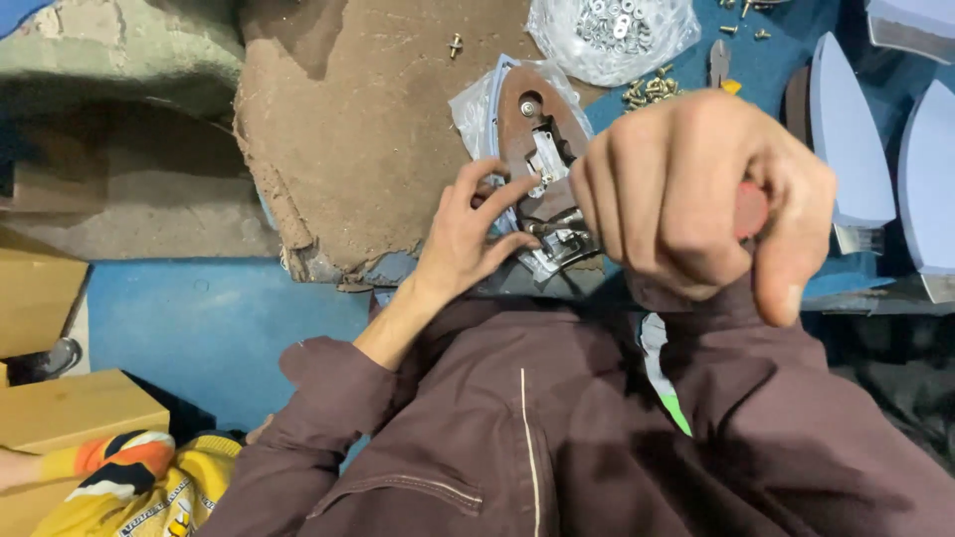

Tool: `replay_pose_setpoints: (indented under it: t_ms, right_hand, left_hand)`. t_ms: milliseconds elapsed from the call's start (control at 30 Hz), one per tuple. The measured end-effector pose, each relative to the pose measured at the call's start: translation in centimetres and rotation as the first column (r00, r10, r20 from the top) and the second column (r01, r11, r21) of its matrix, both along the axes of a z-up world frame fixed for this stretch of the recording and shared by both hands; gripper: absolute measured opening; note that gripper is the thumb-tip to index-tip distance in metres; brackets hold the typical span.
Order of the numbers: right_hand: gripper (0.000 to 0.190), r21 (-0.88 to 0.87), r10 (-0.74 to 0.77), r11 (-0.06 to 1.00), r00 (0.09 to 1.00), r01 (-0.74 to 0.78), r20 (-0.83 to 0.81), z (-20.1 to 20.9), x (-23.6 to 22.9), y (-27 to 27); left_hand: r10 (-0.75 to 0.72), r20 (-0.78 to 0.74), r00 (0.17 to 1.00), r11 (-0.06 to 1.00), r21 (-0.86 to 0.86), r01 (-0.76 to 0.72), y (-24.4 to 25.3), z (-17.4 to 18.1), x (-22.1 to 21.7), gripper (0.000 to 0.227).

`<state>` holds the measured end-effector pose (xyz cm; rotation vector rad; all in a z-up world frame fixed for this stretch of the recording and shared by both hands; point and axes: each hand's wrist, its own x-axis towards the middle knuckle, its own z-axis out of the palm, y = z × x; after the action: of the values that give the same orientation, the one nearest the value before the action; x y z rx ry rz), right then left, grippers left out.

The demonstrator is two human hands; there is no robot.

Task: The person assembles an iron base by placing a metal plate onto the soleplate, then uses a screwdriver to tighten screws into the assembly. The person also uses pliers to adjust components on the iron base.

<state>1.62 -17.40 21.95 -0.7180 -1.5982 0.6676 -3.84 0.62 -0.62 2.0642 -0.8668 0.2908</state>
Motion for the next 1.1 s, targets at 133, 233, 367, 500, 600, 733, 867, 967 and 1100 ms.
replay_pose_setpoints:
  t_ms: [133,233,367,500,600,733,867,967,1100]
  right_hand:
    - [0.026,0.116,0.556,0.831,0.813,-0.544,-0.171,-1.6,3.0,4.5]
    - [0.031,0.172,0.195,0.973,0.945,-0.153,-0.264,-2.3,1.6,3.8]
    - [0.03,0.206,-0.09,0.966,0.948,0.158,-0.306,-3.4,-1.0,1.7]
    - [0.035,0.046,-0.826,0.409,0.391,0.912,-0.406,-4.1,-3.8,1.3]
    - [0.033,0.042,-0.874,-0.319,-0.277,0.947,-0.399,-5.5,-7.3,2.8]
    - [0.036,0.026,-0.714,-0.655,-0.607,0.755,-0.349,-5.3,-8.7,3.7]
    - [0.025,0.057,-0.894,-0.331,-0.294,0.942,-0.338,-3.6,-7.7,-0.8]
    - [0.021,0.063,-0.902,-0.284,-0.245,0.957,-0.355,-2.1,-7.2,-3.4]
    - [0.026,0.169,-0.948,-0.269,-0.23,0.948,-0.219,-4.4,-3.9,-7.0]
  left_hand:
    - [-0.113,0.199,0.973,0.949,0.311,0.046,0.8,1.0,3.9,0.059]
    - [-0.058,0.32,0.946,0.958,0.285,-0.037,0.1,2.0,5.2,0.038]
    - [-0.065,0.31,0.949,0.965,0.261,-0.019,-0.1,2.7,4.9,0.027]
    - [-0.063,0.291,0.955,0.97,0.243,-0.011,-0.2,2.0,5.2,0.069]
    - [-0.071,0.31,0.948,0.965,0.263,-0.014,-0.3,2.0,5.0,0.068]
    - [-0.149,0.181,0.972,0.918,0.39,0.068,0.0,-0.5,5.4,0.081]
    - [-0.266,0.113,0.957,0.95,0.202,0.24,-1.6,2.4,4.8,0.067]
    - [-0.544,0.163,0.823,0.839,0.106,0.533,-4.8,4.5,5.1,0.031]
    - [-0.658,0.085,0.748,0.753,0.076,0.654,-8.8,4.3,6.9,0.025]
